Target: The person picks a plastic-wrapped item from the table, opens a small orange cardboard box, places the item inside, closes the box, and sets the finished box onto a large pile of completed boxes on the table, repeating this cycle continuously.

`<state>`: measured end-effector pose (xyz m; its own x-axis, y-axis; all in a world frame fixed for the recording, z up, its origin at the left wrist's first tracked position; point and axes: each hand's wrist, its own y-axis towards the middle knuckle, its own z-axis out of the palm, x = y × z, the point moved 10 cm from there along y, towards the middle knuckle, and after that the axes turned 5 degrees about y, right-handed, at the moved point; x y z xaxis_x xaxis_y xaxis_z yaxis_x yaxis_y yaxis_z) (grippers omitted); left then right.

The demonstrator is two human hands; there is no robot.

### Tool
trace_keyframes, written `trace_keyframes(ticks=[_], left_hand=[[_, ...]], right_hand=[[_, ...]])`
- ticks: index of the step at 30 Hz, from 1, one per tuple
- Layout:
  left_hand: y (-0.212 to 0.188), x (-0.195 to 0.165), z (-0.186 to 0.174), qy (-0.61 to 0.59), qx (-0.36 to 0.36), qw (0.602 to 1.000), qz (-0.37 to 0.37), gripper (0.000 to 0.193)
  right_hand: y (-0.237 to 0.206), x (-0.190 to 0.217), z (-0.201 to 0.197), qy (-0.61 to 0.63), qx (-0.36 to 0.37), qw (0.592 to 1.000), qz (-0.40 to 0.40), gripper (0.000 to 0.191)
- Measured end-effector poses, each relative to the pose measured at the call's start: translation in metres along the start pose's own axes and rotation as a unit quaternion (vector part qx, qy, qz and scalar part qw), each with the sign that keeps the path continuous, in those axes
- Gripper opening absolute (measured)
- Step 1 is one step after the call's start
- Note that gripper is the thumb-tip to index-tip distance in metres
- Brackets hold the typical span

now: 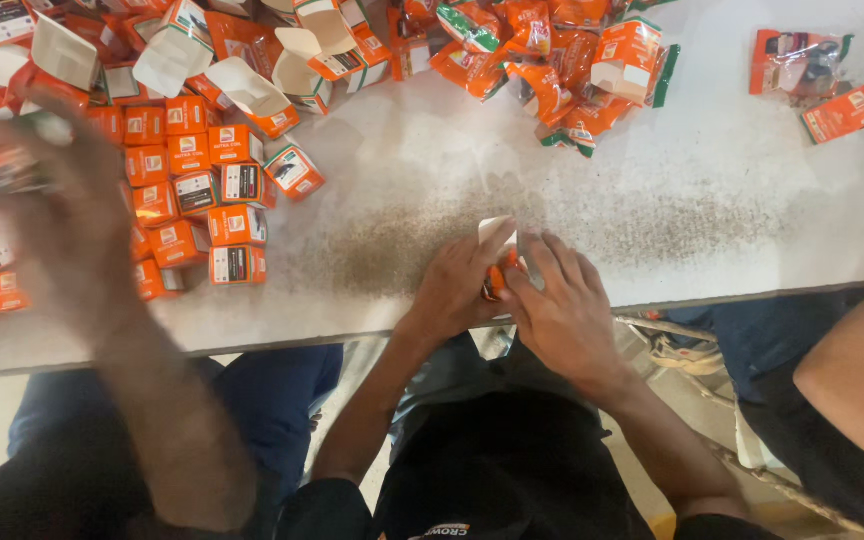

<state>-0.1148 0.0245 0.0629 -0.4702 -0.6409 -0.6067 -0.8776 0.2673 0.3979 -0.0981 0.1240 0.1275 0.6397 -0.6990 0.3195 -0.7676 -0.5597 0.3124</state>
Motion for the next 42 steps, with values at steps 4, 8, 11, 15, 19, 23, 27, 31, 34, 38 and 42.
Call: trace_keyframes(ticks=[4,8,11,15,19,23,27,31,34,38,42], left_hand=[[-0.007,0.004,-0.001,-0.092,0.018,0.995,-0.032,0.088],[-0.012,0.009,-0.001,-0.152,0.014,0.985,-0.079,0.083],[-0.012,0.006,-0.004,-0.156,0.007,0.986,-0.060,0.085],[-0.012,0.006,-0.010,-0.142,-0.016,0.989,-0.044,0.095],[-0.013,0.021,0.007,-0.151,0.041,0.980,-0.121,0.089],[-0.014,0.011,-0.006,-0.094,-0.022,0.993,-0.067,0.090],[-0.015,0.008,-0.007,-0.077,-0.018,0.996,-0.050,0.089],[-0.012,0.009,-0.005,-0.066,-0.008,0.996,-0.054,0.090],[-0.009,0.007,-0.007,-0.048,-0.019,0.997,-0.049,0.090],[-0.009,0.005,-0.005,-0.027,-0.014,0.998,-0.046,0.091],[-0.018,0.005,-0.007,-0.061,-0.036,0.996,-0.057,0.086]], right_hand=[[0.006,-0.008,0.006,0.039,-0.017,0.999,0.024,0.021],[0.002,-0.021,0.019,0.098,-0.034,0.991,0.079,0.020],[-0.009,-0.019,0.010,0.142,-0.099,0.983,0.067,0.034],[-0.018,0.001,0.005,0.090,-0.059,0.994,-0.028,0.036],[-0.018,0.000,0.006,0.057,-0.014,0.998,0.007,0.048],[-0.012,-0.003,0.009,0.050,-0.002,0.998,0.026,0.054],[-0.009,-0.010,0.020,0.032,0.028,0.998,0.040,0.046],[-0.019,-0.017,0.043,0.098,0.138,0.980,0.103,0.059],[-0.025,-0.001,0.025,0.078,0.074,0.993,0.052,0.082],[-0.030,-0.003,0.024,0.007,0.063,0.995,0.073,0.085],[-0.024,-0.012,0.043,-0.025,0.096,0.990,0.098,0.082]])
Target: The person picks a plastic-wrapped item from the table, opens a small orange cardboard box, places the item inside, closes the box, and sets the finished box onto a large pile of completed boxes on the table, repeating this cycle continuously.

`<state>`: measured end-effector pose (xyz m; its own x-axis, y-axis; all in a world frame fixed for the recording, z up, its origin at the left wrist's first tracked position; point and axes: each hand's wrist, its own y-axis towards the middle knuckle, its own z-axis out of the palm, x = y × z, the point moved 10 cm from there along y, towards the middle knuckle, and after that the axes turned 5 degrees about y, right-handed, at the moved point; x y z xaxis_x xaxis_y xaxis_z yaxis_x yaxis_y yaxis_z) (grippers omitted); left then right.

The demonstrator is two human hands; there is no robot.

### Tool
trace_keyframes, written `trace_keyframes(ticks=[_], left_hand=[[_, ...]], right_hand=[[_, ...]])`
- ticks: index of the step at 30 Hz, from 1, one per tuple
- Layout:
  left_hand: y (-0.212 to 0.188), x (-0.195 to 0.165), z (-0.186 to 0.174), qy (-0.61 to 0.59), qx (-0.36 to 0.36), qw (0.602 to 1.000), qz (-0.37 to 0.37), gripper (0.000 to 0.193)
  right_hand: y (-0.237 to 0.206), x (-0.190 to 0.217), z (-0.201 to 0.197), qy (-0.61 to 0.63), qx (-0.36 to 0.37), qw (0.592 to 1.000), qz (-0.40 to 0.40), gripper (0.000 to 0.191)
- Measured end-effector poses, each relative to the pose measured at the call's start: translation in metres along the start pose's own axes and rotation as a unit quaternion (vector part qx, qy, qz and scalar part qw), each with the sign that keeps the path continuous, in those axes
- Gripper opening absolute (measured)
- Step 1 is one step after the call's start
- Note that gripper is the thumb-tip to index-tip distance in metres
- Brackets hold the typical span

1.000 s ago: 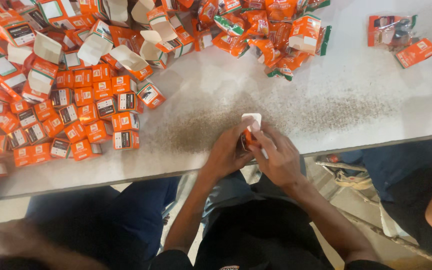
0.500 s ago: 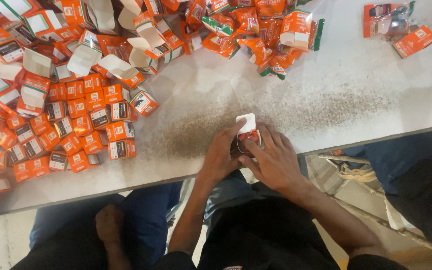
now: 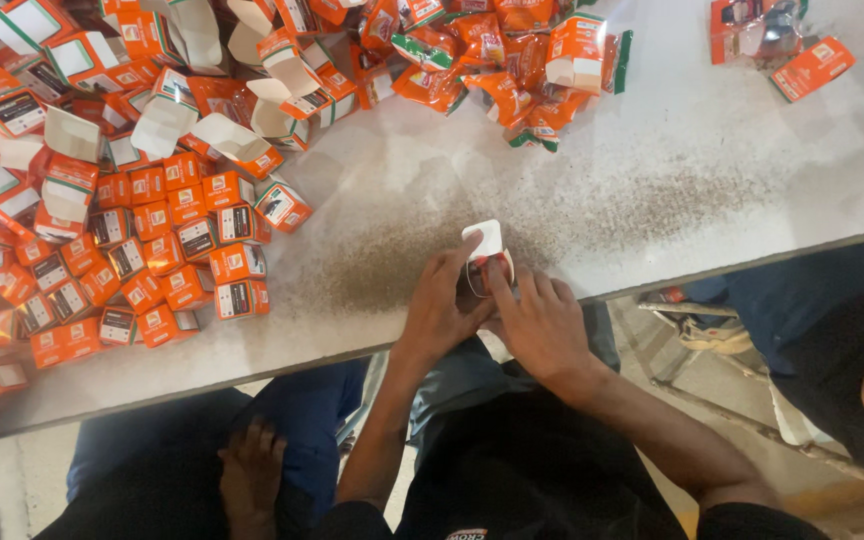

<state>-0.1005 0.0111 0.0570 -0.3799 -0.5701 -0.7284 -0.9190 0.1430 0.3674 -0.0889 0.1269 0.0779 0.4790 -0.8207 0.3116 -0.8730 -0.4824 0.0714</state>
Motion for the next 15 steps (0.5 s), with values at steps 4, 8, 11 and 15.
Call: trace_keyframes(ticks=[4,8,11,15], left_hand=[[-0.015,0.012,0.006,-0.119,-0.031,0.990,-0.067,0.079],[-0.025,0.034,0.014,-0.189,-0.067,0.969,-0.148,0.066],[-0.026,0.044,0.019,-0.198,-0.041,0.959,-0.200,0.058],[-0.014,0.002,-0.009,-0.064,-0.067,0.995,-0.023,0.053]], right_hand=[[0.008,-0.011,0.006,0.006,0.000,1.000,-0.015,0.064],[0.004,-0.016,-0.007,0.109,-0.086,0.987,-0.080,0.065],[-0.004,-0.028,-0.016,0.220,-0.176,0.957,-0.073,0.065],[-0.003,-0.039,0.004,0.242,-0.106,0.964,-0.018,0.060]])
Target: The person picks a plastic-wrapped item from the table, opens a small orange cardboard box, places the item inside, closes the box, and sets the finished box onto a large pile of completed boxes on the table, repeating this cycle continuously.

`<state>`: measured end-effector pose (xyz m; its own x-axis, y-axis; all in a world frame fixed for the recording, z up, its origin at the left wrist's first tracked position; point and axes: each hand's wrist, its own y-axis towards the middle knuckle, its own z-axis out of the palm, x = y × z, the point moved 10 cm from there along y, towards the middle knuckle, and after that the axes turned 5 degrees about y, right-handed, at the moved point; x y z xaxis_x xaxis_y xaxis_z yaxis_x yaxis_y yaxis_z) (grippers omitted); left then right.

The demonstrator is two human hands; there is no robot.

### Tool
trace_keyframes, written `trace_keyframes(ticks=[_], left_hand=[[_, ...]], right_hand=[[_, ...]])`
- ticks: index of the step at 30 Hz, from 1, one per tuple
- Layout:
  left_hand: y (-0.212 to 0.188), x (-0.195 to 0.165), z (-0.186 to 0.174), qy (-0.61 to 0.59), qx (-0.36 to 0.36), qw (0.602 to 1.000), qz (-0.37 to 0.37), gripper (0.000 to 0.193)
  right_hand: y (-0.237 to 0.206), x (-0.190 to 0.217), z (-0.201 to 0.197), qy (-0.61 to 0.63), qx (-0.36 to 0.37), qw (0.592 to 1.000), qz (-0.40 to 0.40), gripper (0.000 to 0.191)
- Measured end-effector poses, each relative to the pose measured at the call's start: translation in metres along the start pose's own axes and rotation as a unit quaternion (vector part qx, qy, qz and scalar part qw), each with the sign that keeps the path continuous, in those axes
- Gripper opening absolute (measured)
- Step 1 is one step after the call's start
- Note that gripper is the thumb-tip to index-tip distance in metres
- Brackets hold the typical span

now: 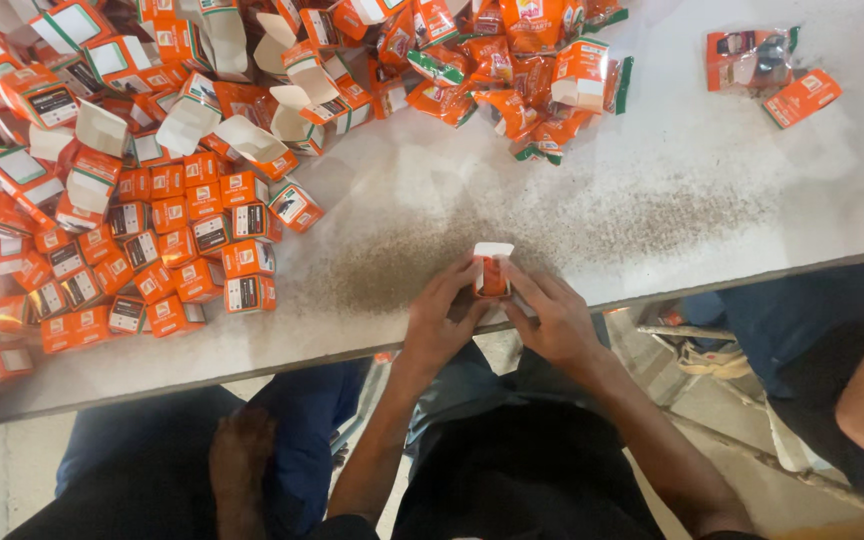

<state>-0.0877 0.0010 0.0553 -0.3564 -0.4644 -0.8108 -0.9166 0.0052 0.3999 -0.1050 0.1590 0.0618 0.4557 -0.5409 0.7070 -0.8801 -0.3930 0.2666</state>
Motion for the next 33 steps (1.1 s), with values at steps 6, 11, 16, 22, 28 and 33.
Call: trace_keyframes(ticks=[6,11,16,22,28,33], left_hand=[[0.008,-0.030,-0.001,0.182,0.051,0.980,0.056,0.049],[0.017,-0.037,-0.004,0.234,0.081,0.966,0.071,0.045],[0.021,-0.039,-0.004,0.253,0.112,0.957,0.087,0.047],[0.019,-0.039,-0.003,0.161,0.080,0.974,0.139,0.042],[0.011,-0.032,-0.005,0.051,0.048,0.984,0.166,0.032],[0.011,-0.016,-0.001,0.027,0.076,0.994,0.072,0.038]], right_hand=[[0.005,0.013,-0.002,-0.023,-0.015,0.996,-0.080,0.047],[0.007,0.011,0.000,-0.022,-0.025,0.996,-0.087,0.049],[0.003,0.005,-0.005,0.010,-0.050,0.996,-0.080,0.054],[0.008,0.007,-0.007,0.042,-0.034,0.993,-0.104,0.040],[0.004,0.016,-0.015,0.077,-0.048,0.977,-0.193,0.023],[0.004,0.013,-0.018,0.137,-0.021,0.977,-0.162,0.018]])
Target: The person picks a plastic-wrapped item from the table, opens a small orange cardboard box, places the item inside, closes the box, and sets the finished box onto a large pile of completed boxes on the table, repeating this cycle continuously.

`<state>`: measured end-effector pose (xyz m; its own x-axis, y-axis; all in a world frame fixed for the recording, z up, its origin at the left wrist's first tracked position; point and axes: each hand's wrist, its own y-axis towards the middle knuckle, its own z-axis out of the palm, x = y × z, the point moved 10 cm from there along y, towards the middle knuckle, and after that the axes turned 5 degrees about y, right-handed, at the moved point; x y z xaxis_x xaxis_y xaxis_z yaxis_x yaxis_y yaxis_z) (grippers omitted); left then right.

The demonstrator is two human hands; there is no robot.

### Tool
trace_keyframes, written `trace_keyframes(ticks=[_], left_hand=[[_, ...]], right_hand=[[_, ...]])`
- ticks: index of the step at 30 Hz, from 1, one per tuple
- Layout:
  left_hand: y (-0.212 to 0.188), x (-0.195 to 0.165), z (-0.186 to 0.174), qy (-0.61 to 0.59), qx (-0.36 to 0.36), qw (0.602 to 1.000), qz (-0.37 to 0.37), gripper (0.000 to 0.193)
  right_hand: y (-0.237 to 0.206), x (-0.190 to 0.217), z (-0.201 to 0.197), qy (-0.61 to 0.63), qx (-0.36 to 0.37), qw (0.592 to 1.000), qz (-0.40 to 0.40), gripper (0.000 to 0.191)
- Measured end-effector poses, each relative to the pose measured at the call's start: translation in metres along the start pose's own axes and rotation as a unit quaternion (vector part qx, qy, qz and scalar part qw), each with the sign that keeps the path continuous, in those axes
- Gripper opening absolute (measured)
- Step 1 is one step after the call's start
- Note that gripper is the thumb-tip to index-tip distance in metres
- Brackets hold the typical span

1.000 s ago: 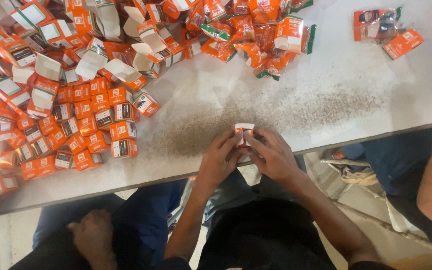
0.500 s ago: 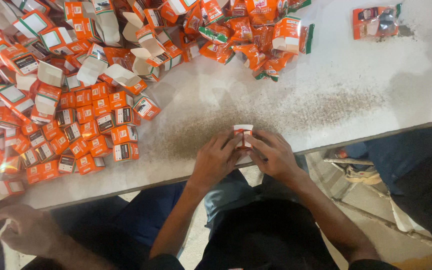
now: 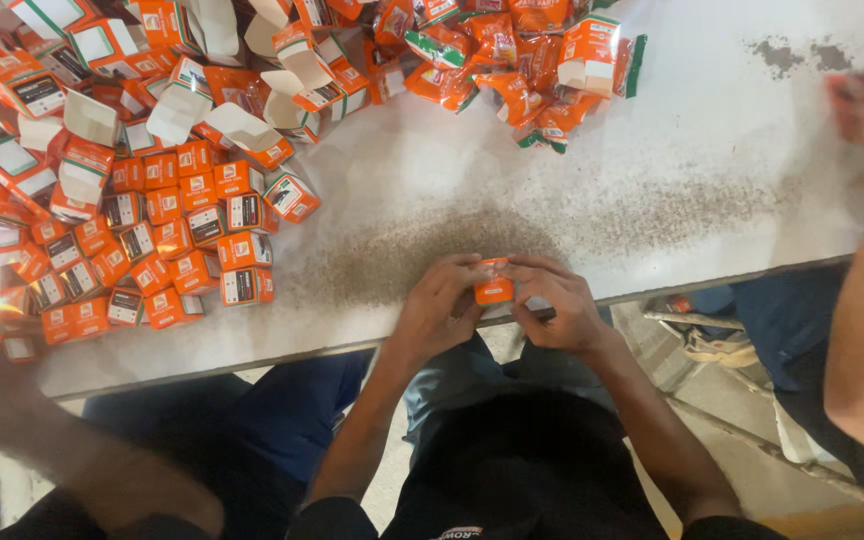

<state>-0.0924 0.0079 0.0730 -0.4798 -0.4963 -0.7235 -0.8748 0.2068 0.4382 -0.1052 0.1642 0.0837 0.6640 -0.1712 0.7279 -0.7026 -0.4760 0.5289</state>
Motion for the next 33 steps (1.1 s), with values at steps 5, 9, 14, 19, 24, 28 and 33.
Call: trace_keyframes(ticks=[5,9,14,19,24,28,33], left_hand=[[0.003,-0.026,-0.001,0.100,-0.001,0.992,0.081,0.024],[0.002,-0.031,-0.010,0.058,-0.021,0.995,0.073,0.031],[0.001,-0.023,-0.009,0.027,-0.062,0.997,0.026,0.025],[-0.004,-0.019,-0.007,0.019,-0.067,0.997,0.017,0.019],[-0.009,-0.029,-0.003,0.092,-0.022,0.994,0.058,0.023],[-0.001,-0.036,0.000,0.144,-0.013,0.987,0.070,0.023],[0.014,-0.024,-0.010,0.098,0.008,0.994,0.039,0.038]], right_hand=[[0.008,0.009,-0.004,0.002,0.004,1.000,0.002,0.031],[0.010,0.008,-0.002,-0.008,-0.002,1.000,0.001,0.035],[0.005,0.001,-0.001,-0.010,-0.035,0.999,0.001,0.023],[0.001,-0.003,-0.002,-0.002,-0.058,0.998,0.023,0.018],[0.003,0.003,0.000,-0.004,0.004,1.000,0.013,0.018],[0.007,0.007,-0.001,-0.006,0.048,0.999,0.012,0.026],[0.006,0.003,0.006,-0.065,0.020,0.998,-0.019,0.022]])
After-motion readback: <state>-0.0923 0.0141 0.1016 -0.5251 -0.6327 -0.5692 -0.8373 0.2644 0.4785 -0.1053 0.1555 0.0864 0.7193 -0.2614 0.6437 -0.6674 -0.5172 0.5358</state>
